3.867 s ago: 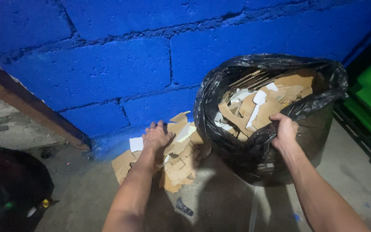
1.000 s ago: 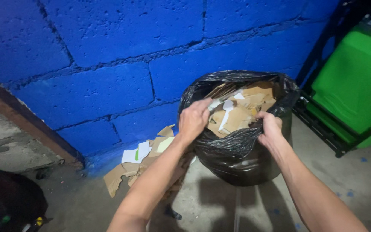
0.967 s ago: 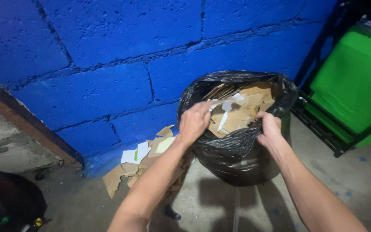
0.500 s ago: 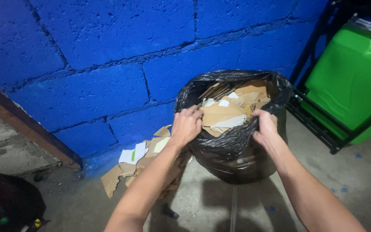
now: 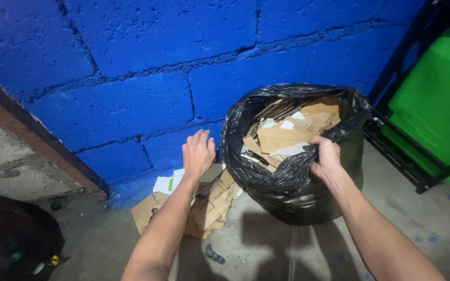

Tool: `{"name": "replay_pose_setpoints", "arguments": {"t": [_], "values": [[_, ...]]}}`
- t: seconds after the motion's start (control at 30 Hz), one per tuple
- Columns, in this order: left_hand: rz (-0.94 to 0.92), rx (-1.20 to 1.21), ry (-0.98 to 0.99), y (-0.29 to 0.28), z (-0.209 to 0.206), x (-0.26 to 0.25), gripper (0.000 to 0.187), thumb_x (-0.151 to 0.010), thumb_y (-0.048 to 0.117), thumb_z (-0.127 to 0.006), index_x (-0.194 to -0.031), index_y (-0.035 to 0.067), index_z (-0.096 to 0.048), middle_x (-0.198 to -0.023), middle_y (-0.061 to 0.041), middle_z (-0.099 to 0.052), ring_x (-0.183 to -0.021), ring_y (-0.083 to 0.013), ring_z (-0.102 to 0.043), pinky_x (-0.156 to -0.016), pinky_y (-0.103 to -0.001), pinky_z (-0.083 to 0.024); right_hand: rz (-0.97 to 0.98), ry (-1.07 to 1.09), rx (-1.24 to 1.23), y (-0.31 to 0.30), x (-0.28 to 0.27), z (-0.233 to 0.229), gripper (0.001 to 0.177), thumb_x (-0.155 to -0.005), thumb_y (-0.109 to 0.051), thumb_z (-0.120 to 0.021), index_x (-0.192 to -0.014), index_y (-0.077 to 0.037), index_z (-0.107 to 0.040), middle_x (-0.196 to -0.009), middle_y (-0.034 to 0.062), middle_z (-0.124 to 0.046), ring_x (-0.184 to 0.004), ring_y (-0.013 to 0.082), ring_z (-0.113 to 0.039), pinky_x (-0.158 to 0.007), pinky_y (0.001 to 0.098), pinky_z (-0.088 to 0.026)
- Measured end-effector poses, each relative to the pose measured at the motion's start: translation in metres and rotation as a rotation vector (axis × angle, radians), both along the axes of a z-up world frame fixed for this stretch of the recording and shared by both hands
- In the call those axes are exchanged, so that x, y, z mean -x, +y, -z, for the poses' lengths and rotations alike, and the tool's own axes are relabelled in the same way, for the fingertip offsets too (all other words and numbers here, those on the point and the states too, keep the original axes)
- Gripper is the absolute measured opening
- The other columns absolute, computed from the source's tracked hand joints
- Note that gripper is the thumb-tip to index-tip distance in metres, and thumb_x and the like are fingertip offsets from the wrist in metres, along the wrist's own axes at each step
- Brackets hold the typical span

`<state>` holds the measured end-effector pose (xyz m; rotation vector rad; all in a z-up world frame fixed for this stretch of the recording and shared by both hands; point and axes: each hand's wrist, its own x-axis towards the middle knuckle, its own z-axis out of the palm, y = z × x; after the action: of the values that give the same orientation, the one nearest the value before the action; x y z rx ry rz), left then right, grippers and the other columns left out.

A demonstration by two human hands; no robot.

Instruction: The person picks up pieces of cardboard and paper from the floor and places them into a black trash bag before tying the bag closed.

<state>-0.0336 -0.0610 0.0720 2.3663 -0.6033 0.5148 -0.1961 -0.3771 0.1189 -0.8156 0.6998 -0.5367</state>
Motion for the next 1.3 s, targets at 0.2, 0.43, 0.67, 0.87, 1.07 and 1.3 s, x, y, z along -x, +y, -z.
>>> {"name": "replay_pose_setpoints", "arguments": {"t": [0.2, 0.43, 0.67, 0.87, 1.07, 1.3], "values": [[-0.085, -0.124, 0.2, 0.03, 0.02, -0.015, 0.048, -0.097, 0.036, -0.053, -0.138, 0.013, -0.061, -0.148, -0.014, -0.054, -0.132, -0.0356, -0.049, -0.106, -0.054, -0.04, -0.009, 0.031, 0.047, 0.003, -0.01, 0.016, 0.019, -0.078, 0.005, -0.062, -0.097, 0.009, -0.06, -0.089, 0.0176, -0.066, -0.073, 0.0304, -0.069, -0.067, 0.0479, -0.062], [-0.141, -0.226, 0.383, 0.058, 0.04, -0.023, 0.055, -0.097, 0.04, -0.054, -0.146, 0.014, -0.052, -0.154, -0.015, -0.046, -0.138, -0.0361, -0.044, -0.11, -0.055, -0.037, 0.044, 0.053, 0.103, 0.007, -0.021, 0.036, 0.025, -0.075, 0.007, -0.066, -0.099, 0.009, -0.058, -0.09, 0.017, -0.068, -0.075, 0.0299, -0.071, -0.067, 0.0461, -0.062], [-0.164, -0.363, 0.571, 0.075, 0.06, -0.026, 0.061, -0.096, 0.042, -0.056, -0.151, 0.019, -0.044, -0.161, -0.014, -0.037, -0.143, -0.0371, -0.041, -0.114, -0.054, -0.036, 0.068, 0.157, 0.173, 0.006, -0.029, 0.049, 0.044, -0.07, 0.01, -0.073, -0.108, 0.008, -0.051, -0.099, 0.0202, -0.067, -0.081, 0.033, -0.072, -0.07, 0.0506, -0.062], [-0.138, -0.422, 0.679, 0.087, 0.076, -0.028, 0.069, -0.094, 0.043, -0.062, -0.155, 0.022, -0.039, -0.165, -0.016, -0.031, -0.144, -0.0423, -0.04, -0.118, -0.053, -0.036, 0.113, 0.167, 0.18, 0.0, -0.036, 0.066, 0.061, -0.068, 0.012, -0.074, -0.12, 0.008, -0.042, -0.105, 0.0239, -0.065, -0.086, 0.0364, -0.072, -0.071, 0.0511, -0.063], [-0.13, -0.435, 0.781, 0.093, 0.085, -0.029, 0.082, -0.09, 0.05, -0.067, -0.16, 0.026, -0.031, -0.168, -0.014, -0.023, -0.149, -0.0446, -0.032, -0.12, -0.055, -0.032, 0.103, 0.221, 0.239, 0.003, -0.037, 0.066, 0.07, -0.069, 0.008, -0.076, -0.129, 0.01, -0.041, -0.112, 0.0249, -0.064, -0.092, 0.0369, -0.072, -0.075, 0.0526, -0.063], [-0.099, -0.464, 0.908, 0.087, 0.076, -0.021, 0.098, -0.08, 0.055, -0.079, -0.161, 0.031, -0.029, -0.172, -0.012, -0.014, -0.152, -0.0438, -0.027, -0.123, -0.059, -0.026, 0.106, 0.228, 0.232, 0.006, -0.039, 0.064, 0.075, -0.068, 0.008, -0.077, -0.132, 0.009, -0.037, -0.116, 0.0247, -0.063, -0.098, 0.0364, -0.071, -0.078, 0.0521, -0.062]]}}
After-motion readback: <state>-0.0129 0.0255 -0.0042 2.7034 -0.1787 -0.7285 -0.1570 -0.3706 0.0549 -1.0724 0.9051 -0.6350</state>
